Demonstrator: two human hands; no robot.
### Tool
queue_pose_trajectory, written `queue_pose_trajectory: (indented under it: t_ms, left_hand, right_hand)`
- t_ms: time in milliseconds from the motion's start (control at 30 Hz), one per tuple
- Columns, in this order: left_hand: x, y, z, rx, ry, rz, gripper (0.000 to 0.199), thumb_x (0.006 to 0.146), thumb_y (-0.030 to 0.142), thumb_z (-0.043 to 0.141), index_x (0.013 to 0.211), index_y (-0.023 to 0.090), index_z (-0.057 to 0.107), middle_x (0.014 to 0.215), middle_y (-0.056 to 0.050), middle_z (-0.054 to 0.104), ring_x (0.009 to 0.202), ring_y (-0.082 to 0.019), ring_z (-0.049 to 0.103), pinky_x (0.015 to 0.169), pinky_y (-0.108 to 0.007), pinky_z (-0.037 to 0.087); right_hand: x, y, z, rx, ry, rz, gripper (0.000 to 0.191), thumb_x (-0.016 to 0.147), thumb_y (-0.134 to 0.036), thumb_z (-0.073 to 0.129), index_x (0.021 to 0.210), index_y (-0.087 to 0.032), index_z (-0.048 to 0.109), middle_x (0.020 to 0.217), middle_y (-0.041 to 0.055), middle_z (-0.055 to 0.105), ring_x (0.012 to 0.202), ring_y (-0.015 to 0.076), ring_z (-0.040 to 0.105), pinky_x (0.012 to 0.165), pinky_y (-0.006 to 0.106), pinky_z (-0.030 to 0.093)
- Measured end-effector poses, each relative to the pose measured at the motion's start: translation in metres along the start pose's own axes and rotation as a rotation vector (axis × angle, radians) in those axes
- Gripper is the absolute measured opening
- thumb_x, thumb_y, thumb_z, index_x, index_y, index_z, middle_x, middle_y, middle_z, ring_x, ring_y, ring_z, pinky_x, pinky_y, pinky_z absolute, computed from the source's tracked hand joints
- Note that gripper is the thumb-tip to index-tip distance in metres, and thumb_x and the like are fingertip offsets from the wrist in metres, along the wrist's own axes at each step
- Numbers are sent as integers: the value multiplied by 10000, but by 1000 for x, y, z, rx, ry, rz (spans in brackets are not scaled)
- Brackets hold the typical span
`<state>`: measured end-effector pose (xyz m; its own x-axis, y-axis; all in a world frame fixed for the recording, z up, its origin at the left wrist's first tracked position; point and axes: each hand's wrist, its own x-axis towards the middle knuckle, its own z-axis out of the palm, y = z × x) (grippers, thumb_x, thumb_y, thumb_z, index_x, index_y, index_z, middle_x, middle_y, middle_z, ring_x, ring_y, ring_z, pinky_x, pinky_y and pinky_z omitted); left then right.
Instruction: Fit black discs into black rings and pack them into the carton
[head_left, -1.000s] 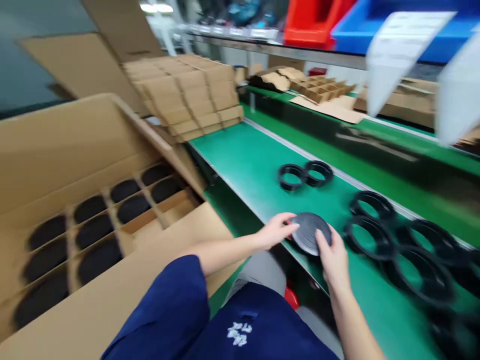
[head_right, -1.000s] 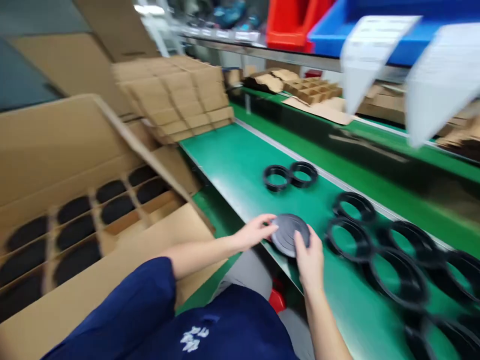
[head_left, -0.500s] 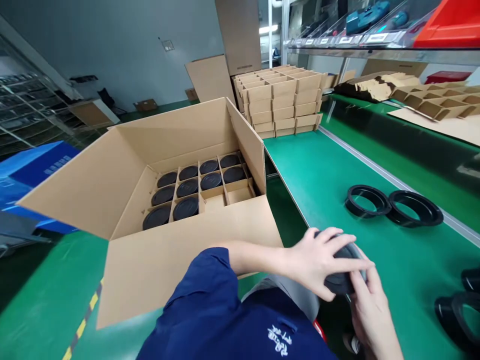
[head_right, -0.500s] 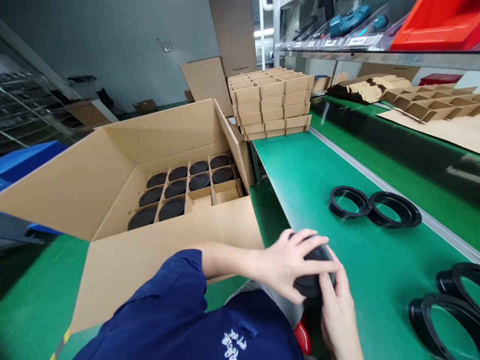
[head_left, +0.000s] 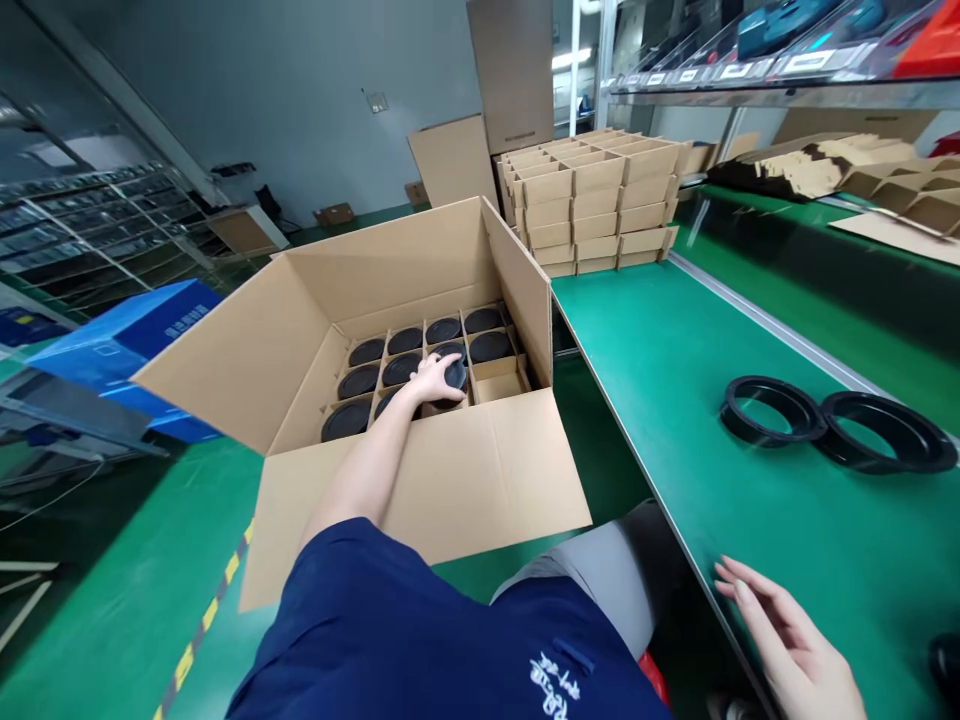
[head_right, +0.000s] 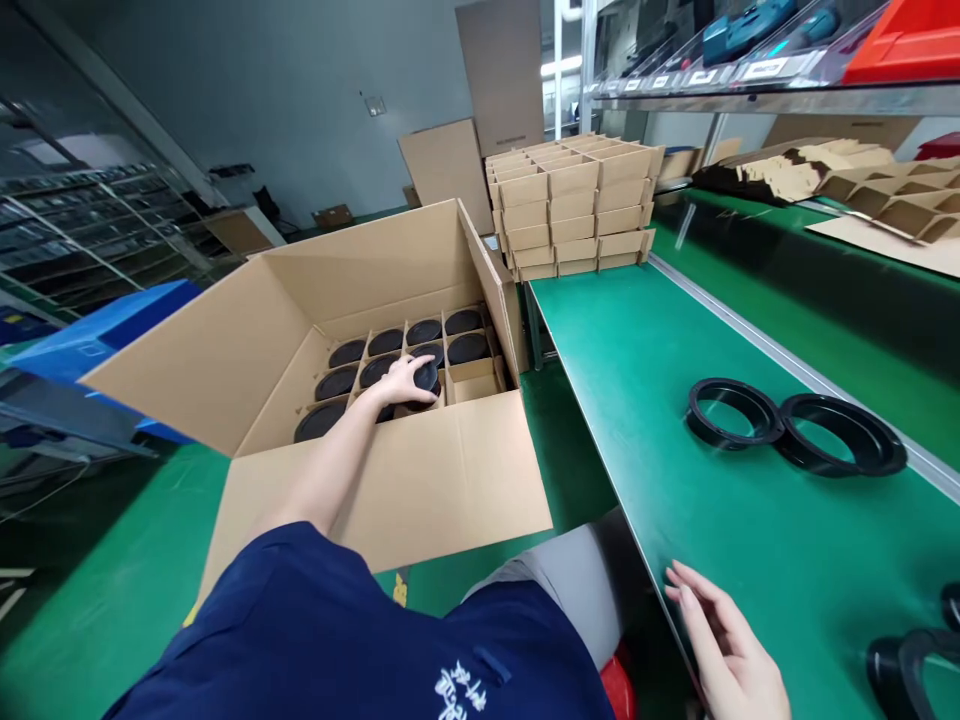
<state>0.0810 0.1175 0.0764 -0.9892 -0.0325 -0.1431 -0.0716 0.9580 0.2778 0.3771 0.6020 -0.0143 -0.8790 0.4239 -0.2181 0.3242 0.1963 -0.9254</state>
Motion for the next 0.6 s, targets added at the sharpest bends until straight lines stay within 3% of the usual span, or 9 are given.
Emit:
queue_pose_trajectory:
  t_ms: [100,267,500,600]
  left_hand:
    - [15,-21,18,7,-161,78,1054,541,504,871,1481,242,475,1444,-172,468,1360,-398,438,1138,-496,375]
    - [32,-48,40,21,-245,102,1122,532,689,795,1496,222,460,1567,-174,325,1452,-420,328,1182,-496,336]
    - [36,-54,50,23,-176,127,1173,563,817,762,1510,200,448,1647,-189,202,1516,-429,199,1214,-512,283]
    - [32,-47,44,37,-92,123,1078,570,762,818,1431,177,538,1626,-201,275,1501,-419,254,1204,-497,309]
  right_hand:
    - [-1,3,-1,-3,1,-12,535,724,-639,751,1115,-276,778,1111,97,751,960,376,724,593,386,635]
    - [-3,1,-3,-42,-15,-42,533,771,-636,727,1144,-257,762,1169,96,738,946,351,728,575,339,632]
    - [-7,13,-4,-45,2,-41,547,825,-654,686,1203,-262,741,1174,92,736,965,346,729,643,355,652]
    - [-3,27,-4,-45,-14,-61,538,848,-641,678,1225,-262,729,1180,90,734,1059,340,708,731,339,649]
